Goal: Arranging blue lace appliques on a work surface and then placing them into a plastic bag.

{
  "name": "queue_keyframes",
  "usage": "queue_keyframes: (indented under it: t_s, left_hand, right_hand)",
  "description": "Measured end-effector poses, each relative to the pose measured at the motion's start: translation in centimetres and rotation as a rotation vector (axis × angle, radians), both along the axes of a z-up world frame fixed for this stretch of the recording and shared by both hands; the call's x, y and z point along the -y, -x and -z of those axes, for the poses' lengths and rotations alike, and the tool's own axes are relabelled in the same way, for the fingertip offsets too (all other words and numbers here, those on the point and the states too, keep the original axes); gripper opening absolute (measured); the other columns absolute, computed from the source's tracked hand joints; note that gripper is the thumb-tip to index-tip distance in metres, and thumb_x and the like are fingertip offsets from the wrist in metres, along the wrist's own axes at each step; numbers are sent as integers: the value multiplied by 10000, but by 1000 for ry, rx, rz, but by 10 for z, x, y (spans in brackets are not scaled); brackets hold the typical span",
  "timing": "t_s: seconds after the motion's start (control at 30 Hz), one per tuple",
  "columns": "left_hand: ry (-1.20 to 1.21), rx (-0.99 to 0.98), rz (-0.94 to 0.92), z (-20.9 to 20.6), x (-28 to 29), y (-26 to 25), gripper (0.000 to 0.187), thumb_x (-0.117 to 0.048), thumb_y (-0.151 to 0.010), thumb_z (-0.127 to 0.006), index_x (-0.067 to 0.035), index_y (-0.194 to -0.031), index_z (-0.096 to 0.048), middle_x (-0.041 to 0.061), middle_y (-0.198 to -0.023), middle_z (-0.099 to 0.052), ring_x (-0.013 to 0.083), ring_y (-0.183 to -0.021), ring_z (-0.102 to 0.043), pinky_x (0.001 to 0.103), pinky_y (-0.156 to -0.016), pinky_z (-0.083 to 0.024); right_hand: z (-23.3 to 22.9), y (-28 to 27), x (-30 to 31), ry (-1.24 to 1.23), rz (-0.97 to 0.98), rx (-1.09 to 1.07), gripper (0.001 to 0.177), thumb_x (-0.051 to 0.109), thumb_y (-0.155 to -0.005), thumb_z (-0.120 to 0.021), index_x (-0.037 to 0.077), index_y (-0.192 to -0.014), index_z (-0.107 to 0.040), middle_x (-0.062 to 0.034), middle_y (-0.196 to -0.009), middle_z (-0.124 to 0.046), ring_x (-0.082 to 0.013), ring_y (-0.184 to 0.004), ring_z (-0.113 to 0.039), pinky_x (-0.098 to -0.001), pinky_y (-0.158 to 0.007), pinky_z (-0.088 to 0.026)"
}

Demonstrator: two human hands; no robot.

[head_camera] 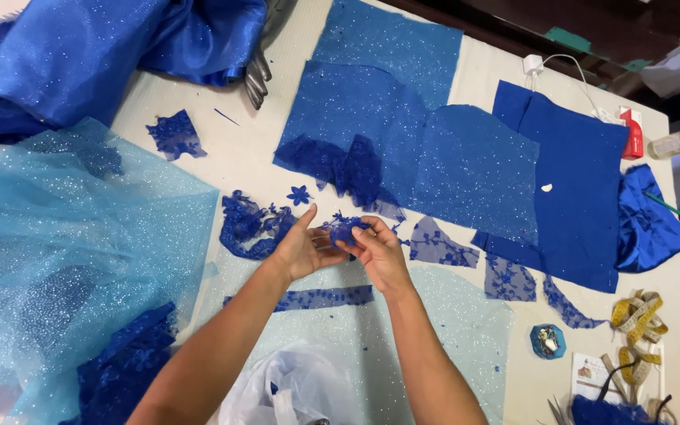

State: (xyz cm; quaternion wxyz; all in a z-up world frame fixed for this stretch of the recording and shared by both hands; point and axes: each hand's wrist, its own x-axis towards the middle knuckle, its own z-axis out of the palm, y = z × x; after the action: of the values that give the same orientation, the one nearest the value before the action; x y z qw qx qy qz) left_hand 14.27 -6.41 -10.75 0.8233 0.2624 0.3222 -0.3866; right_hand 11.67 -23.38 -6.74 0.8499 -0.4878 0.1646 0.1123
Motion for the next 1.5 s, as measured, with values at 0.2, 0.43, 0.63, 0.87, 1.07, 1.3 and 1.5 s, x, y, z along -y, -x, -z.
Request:
queue_keyframes:
  t_s: [0.2, 0.43, 0.63, 0.87, 1.07, 1.3, 1.5]
  left_hand:
    - [55, 54, 8, -17, 0, -22, 942, -766, -865, -519, 5, -1395, -411, 188, -1251, -447, 408, -1228, -518, 557, -1043, -480]
    - [-42, 214, 158, -3, -16, -53, 623, -551, -839, -723, -134, -1293, -626, 105, -1226, -658, 281, -1120, -654, 412, -918, -563]
    - [-215, 323, 128, 10, -10, -60, 473, -34, -849, -698, -97, -1300, -569, 153, -1230, -705, 284, -1071, -719, 419, -843, -612]
    - [-461, 481, 130, 65, 12, -81, 485, 130, -841, -572, -59, -1288, -581, 144, -1145, -711, 218, -987, -723, 335, -830, -644]
    - [-716, 662, 219, 55, 6, -84, 396, 88, -872, -625, -112, -1211, -661, 105, -1107, -732, 144, -926, -722, 214, -742, -648]
    - [-989, 969, 332, 39, -6, -85, 414, 64, -888, -557, -144, -1229, -663, 99, -1202, -712, 238, -1136, -672, 362, -981, -569]
    - [-1580, 1422, 664, 16, -15, -51, 387, -4, -892, -537, -206, -1191, -679, 20, -1105, -671, 187, -1072, -626, 322, -920, -544]
  right_hand:
    - [-5, -10, -1, -16, -17, -1, 217, 23, -902, -695, 91, -1091, -613, 0, -745, -644, -231, -835, -757, -428, -858, -638]
    - [24, -27, 21, 248, -187, -85, 240, 23, -904, -703, 56, -1126, -619, -59, -844, -697, -267, -836, -754, -419, -798, -641]
    - [62, -62, 40, 662, -297, -90, 268, 96, -875, -752, 101, -1134, -686, -32, -870, -741, -217, -790, -756, -342, -690, -653]
    - [32, -69, 20, 1119, -393, 8, 298, 156, -929, -685, 184, -1226, -678, -20, -1153, -746, -226, -1095, -692, -356, -933, -573]
    - [24, -44, 17, 1339, -308, 119, 189, 140, -925, -684, 174, -1106, -725, -52, -1035, -733, -257, -1024, -696, -349, -883, -578]
    - [41, -28, 8, 1643, -535, 131, 210, 382, -869, -727, 187, -948, -741, -29, -866, -688, -226, -979, -644, -361, -869, -524]
    - [27, -23, 5, 1609, -622, 114, 181, 324, -880, -667, 170, -908, -760, -58, -824, -718, -261, -927, -663, -379, -813, -535]
